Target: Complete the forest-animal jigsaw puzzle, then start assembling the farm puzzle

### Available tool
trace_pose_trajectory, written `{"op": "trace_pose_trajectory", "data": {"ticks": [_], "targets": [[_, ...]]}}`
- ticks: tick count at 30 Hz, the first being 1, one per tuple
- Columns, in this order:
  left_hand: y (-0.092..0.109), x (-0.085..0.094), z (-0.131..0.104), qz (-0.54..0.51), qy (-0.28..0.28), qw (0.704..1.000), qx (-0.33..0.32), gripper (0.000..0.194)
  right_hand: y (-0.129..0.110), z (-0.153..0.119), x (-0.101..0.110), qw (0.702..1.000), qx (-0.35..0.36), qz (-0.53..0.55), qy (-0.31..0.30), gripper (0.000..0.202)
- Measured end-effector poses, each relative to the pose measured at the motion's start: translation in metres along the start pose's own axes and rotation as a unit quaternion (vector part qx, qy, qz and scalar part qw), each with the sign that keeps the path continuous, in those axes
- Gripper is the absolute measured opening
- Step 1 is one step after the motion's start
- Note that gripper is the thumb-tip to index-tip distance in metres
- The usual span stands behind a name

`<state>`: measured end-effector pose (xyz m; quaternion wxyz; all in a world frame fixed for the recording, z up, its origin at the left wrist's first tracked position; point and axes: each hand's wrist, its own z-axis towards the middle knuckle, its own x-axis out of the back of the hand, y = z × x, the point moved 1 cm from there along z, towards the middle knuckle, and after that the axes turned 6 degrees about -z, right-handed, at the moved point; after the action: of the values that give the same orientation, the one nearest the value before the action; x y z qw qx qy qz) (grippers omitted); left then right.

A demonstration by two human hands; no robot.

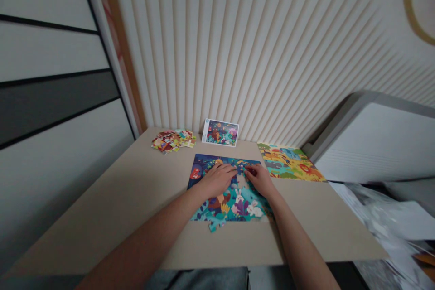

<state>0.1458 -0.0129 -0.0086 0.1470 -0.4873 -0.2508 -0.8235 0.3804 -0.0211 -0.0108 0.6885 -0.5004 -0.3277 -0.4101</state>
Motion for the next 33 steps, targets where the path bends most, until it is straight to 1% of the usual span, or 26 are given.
{"op": "trace_pose_trajectory", "data": {"ticks": [4, 7, 10, 13, 15, 18, 20, 23, 25, 27, 29, 31, 33], "targets": [[0.001, 0.001, 0.000, 0.001, 0.005, 1.000, -0.004, 0.036, 0.005, 0.000, 0.000, 1.000, 0.013, 0.014, -0.021, 0.038], [0.001, 0.001, -0.001, -0.007, 0.009, 1.000, -0.004, 0.038, 0.005, 0.000, 0.000, 0.999, 0.003, 0.040, -0.019, 0.037], [0.001, 0.000, -0.001, -0.016, 0.016, 1.000, 0.006, 0.042, 0.003, -0.001, 0.001, 0.993, -0.041, 0.114, -0.012, 0.036], [-0.001, -0.002, -0.001, -0.023, 0.025, 0.999, 0.029, 0.048, 0.000, -0.003, 0.005, 0.971, -0.083, 0.224, -0.012, 0.038], [-0.001, -0.004, -0.001, -0.028, 0.026, 0.998, 0.041, 0.053, -0.001, -0.003, 0.011, 0.956, -0.095, 0.279, 0.008, 0.041], [-0.003, -0.004, -0.002, -0.036, 0.031, 0.998, 0.050, 0.057, 0.002, 0.000, 0.021, 0.942, -0.102, 0.311, 0.071, 0.043], [-0.003, -0.003, -0.003, -0.040, 0.041, 0.997, 0.056, 0.058, 0.007, 0.001, 0.026, 0.938, -0.111, 0.310, 0.104, 0.045], [-0.003, -0.001, -0.001, -0.050, 0.063, 0.994, 0.069, 0.057, 0.011, 0.001, 0.030, 0.940, -0.122, 0.292, 0.132, 0.047], [-0.002, 0.001, 0.001, -0.074, 0.081, 0.991, 0.080, 0.048, 0.009, 0.000, 0.030, 0.943, -0.106, 0.281, 0.141, 0.045], [0.000, 0.003, 0.004, -0.121, 0.108, 0.982, 0.097, 0.037, 0.001, -0.003, 0.029, 0.946, -0.074, 0.286, 0.131, 0.042], [0.003, 0.003, 0.007, -0.188, 0.131, 0.967, 0.111, 0.032, -0.010, -0.007, 0.026, 0.947, -0.051, 0.301, 0.099, 0.039], [0.006, 0.002, 0.008, -0.264, 0.130, 0.949, 0.114, 0.034, -0.021, -0.011, 0.022, 0.945, -0.043, 0.318, 0.059, 0.038], [0.007, 0.000, 0.009, -0.324, 0.109, 0.933, 0.115, 0.037, -0.030, -0.013, 0.019, 0.944, -0.041, 0.328, 0.026, 0.037]]}}
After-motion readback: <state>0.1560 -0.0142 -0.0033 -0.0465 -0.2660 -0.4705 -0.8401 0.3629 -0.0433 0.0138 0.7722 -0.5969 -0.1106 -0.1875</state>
